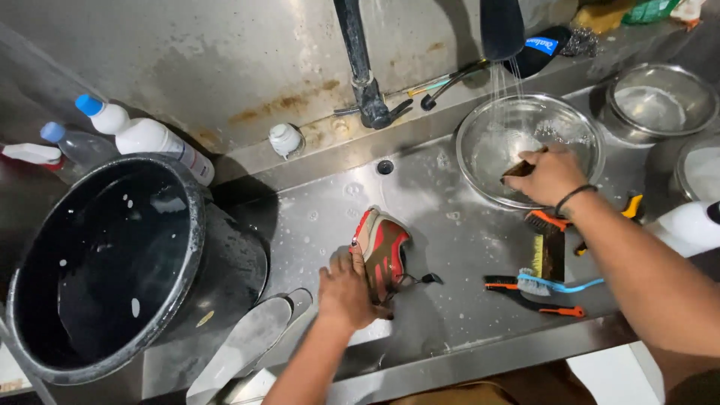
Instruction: Cleaning the upper part of a beige shoe using a sponge, soap, and water in a stainless steel sink.
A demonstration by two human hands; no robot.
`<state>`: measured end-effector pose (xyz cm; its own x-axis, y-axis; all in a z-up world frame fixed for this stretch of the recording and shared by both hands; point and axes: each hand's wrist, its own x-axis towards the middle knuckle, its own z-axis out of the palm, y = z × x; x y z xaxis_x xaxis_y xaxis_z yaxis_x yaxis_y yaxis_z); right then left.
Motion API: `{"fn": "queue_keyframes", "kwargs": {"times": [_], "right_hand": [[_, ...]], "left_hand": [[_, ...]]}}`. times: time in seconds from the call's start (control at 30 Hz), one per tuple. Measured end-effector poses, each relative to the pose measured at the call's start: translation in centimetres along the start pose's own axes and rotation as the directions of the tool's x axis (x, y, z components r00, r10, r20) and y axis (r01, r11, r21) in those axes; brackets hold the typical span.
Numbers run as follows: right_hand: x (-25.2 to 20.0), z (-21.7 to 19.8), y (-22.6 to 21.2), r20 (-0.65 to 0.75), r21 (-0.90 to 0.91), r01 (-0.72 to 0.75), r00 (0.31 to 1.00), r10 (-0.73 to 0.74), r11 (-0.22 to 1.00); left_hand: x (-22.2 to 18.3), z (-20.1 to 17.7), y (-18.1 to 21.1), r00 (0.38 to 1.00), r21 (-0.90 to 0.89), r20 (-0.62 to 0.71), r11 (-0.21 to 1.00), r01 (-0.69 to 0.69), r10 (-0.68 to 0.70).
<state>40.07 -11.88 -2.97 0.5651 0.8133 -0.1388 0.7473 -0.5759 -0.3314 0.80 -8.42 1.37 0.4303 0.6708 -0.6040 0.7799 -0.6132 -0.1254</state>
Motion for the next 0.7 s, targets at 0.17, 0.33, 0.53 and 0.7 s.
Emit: {"fn": "queue_keyframes", "kwargs": {"times": [0.17,0.33,0.53,0.7], "right_hand": [[-8.7,2.7,-11.6,-0.042,0.319,0.218,0.975,-0.216,0.922],[-6.3,15.8,-10.2,-0.268,0.459,0.815,0.506,-0.820,0.353],[-7.9,8.5,-13.1,-0.162,0.468,0.696,0.674,-0.721,0.545],[-4.8,12.4,-11.9,0.090,0.769,0.360,0.757,-0.647,0.528]], "left_hand": [[1.5,1.9,0.1,0.999,0.023,-0.049,1.000,0.021,-0.020],[1.5,0.6,-1.4,0.999,0.002,-0.003,0.999,-0.046,0.046],[3.7,4.1,-2.7,0.994,0.052,-0.099,0.997,-0.048,0.053],[3.3,4.1,-3.2,0.986,0.080,-0.140,0.994,-0.076,0.086]]}}
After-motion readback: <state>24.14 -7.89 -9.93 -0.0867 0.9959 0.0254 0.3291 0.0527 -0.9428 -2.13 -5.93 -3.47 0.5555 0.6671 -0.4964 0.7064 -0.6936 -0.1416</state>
